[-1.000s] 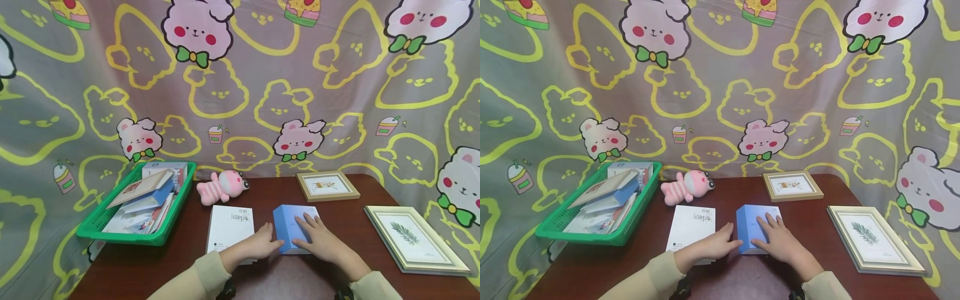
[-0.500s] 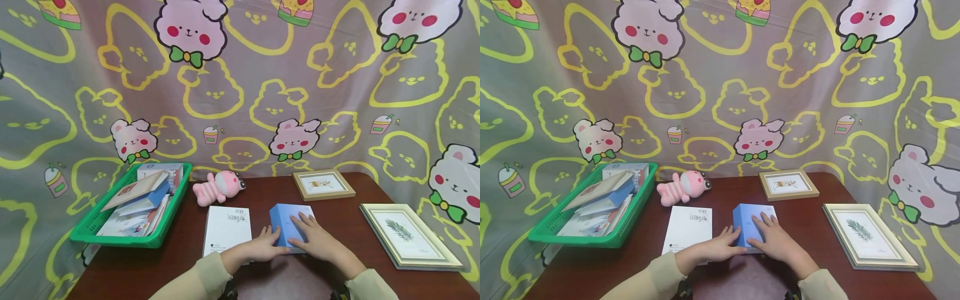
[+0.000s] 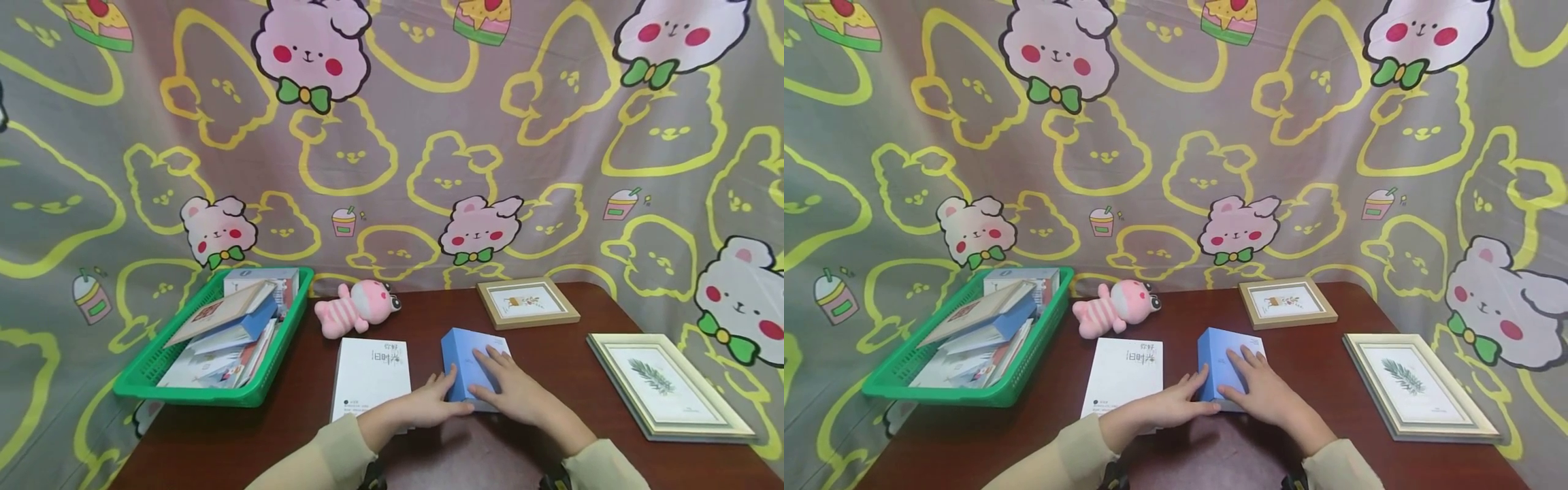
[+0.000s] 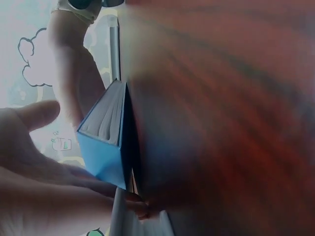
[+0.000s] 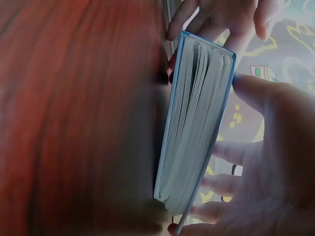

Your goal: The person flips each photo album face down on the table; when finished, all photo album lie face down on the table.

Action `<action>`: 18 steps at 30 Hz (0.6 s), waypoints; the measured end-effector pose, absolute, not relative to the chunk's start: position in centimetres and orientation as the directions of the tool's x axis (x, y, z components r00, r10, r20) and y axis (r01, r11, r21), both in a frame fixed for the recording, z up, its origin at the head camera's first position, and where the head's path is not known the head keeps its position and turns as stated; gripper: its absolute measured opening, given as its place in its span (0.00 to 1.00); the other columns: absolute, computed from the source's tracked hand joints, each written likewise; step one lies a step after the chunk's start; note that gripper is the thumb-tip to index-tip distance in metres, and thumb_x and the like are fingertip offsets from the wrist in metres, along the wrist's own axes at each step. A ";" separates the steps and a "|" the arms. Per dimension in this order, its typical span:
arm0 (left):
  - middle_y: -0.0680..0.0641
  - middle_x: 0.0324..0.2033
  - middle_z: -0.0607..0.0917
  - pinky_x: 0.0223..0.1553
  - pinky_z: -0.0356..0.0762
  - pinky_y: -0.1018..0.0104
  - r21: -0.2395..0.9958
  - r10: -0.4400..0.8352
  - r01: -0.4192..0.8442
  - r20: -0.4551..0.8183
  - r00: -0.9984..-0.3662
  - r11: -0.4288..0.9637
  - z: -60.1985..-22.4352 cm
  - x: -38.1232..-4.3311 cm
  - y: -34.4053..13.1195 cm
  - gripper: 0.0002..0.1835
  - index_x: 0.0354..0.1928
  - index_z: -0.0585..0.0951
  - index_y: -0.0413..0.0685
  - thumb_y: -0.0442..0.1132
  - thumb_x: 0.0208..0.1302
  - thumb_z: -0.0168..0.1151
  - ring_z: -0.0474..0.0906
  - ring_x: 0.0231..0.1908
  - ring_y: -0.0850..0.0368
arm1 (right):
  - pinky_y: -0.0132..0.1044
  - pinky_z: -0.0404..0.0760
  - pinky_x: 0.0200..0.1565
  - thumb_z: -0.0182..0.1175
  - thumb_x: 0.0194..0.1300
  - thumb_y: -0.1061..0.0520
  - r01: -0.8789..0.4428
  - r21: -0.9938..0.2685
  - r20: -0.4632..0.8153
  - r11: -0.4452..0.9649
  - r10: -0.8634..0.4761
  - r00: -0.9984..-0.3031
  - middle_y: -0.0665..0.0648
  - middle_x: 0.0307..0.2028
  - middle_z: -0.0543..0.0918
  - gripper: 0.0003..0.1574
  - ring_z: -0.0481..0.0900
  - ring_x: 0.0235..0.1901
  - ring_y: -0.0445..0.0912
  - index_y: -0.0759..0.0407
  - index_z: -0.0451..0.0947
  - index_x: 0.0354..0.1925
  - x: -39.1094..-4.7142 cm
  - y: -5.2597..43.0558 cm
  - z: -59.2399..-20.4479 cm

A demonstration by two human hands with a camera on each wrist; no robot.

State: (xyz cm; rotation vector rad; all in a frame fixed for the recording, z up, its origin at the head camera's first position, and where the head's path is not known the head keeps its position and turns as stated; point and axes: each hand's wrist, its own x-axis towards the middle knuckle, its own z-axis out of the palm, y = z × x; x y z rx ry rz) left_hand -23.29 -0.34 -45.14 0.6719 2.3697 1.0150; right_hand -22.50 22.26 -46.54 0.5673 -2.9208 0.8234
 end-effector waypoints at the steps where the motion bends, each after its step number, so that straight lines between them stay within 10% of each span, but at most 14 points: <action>1: 0.31 0.76 0.56 0.72 0.51 0.37 0.773 0.596 0.236 -0.218 -0.773 0.589 -45.2 -23.3 -0.4 0.46 0.81 0.52 0.41 0.57 0.72 0.58 0.46 0.77 0.34 | 0.74 0.61 0.63 0.60 0.70 0.33 -0.356 -0.501 0.143 0.789 -0.330 -0.933 0.76 0.73 0.60 0.50 0.56 0.70 0.78 0.63 0.65 0.75 -22.5 22.2 -46.6; 9: 0.32 0.74 0.62 0.68 0.63 0.42 0.962 0.553 0.017 -0.142 -0.821 0.271 -44.4 -22.9 -0.6 0.36 0.77 0.59 0.32 0.41 0.73 0.55 0.59 0.73 0.37 | 0.82 0.57 0.57 0.58 0.72 0.34 -0.308 -0.545 0.096 0.780 -0.306 -0.947 0.78 0.72 0.59 0.49 0.58 0.70 0.75 0.61 0.62 0.77 -22.1 21.4 -45.9; 18: 0.29 0.63 0.74 0.57 0.77 0.44 0.983 0.518 -0.183 -0.149 -0.842 -0.015 -42.7 -23.0 -0.3 0.33 0.77 0.51 0.28 0.39 0.79 0.44 0.73 0.64 0.35 | 0.66 0.72 0.59 0.67 0.61 0.30 -0.268 -0.535 0.137 0.801 -0.230 -0.963 0.82 0.69 0.62 0.65 0.67 0.66 0.73 0.72 0.56 0.76 -22.0 19.7 -45.2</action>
